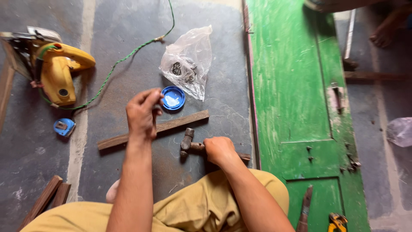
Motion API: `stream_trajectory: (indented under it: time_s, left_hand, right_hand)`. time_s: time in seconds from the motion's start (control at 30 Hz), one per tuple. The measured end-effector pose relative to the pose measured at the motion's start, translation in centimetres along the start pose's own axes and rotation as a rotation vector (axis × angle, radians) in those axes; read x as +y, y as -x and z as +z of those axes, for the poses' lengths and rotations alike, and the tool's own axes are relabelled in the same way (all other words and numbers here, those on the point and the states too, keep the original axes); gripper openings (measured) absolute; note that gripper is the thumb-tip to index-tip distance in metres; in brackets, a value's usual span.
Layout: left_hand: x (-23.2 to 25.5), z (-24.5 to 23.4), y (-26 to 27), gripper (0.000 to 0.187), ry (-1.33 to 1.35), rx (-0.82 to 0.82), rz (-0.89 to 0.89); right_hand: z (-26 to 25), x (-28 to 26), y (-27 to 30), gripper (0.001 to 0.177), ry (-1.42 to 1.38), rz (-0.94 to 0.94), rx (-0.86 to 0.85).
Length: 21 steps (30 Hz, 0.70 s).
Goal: The person prepares wooden strips for assembly by applying glue from a container and using a hammer to drive small nails into the wood while working on a green door panel.
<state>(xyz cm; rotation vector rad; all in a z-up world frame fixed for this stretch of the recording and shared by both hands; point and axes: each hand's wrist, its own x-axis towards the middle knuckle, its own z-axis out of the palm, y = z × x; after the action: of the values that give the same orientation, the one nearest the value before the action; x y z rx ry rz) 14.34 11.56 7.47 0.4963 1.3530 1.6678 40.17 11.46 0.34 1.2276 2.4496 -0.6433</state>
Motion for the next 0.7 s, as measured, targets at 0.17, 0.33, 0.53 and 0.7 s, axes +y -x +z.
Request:
stream_trajectory:
  time_s: [0.17, 0.33, 0.53, 0.7]
  left_hand:
    - [-0.8, -0.4, 6.1, 0.01, 0.118, 0.083, -0.053]
    - [-2.3, -1.8, 9.9, 0.02, 0.185, 0.025, 0.0]
    - [-0.9, -3.5, 12.9, 0.027, 0.024, -0.005, 0.01]
    - [-1.5, -2.8, 11.5, 0.022, -0.192, -0.045, 0.149]
  right_hand:
    - [0.9, 1.0, -0.6, 0.038, -0.048, -0.03, 0.214]
    - [0.5, 0.6, 0.4, 0.028, 0.042, -0.083, 0.173]
    - [-2.4, -1.3, 2.4, 0.022, 0.043, -0.057, 0.265]
    - [-7.4, 2.1, 8.0, 0.042, -0.213, -0.037, 0.318]
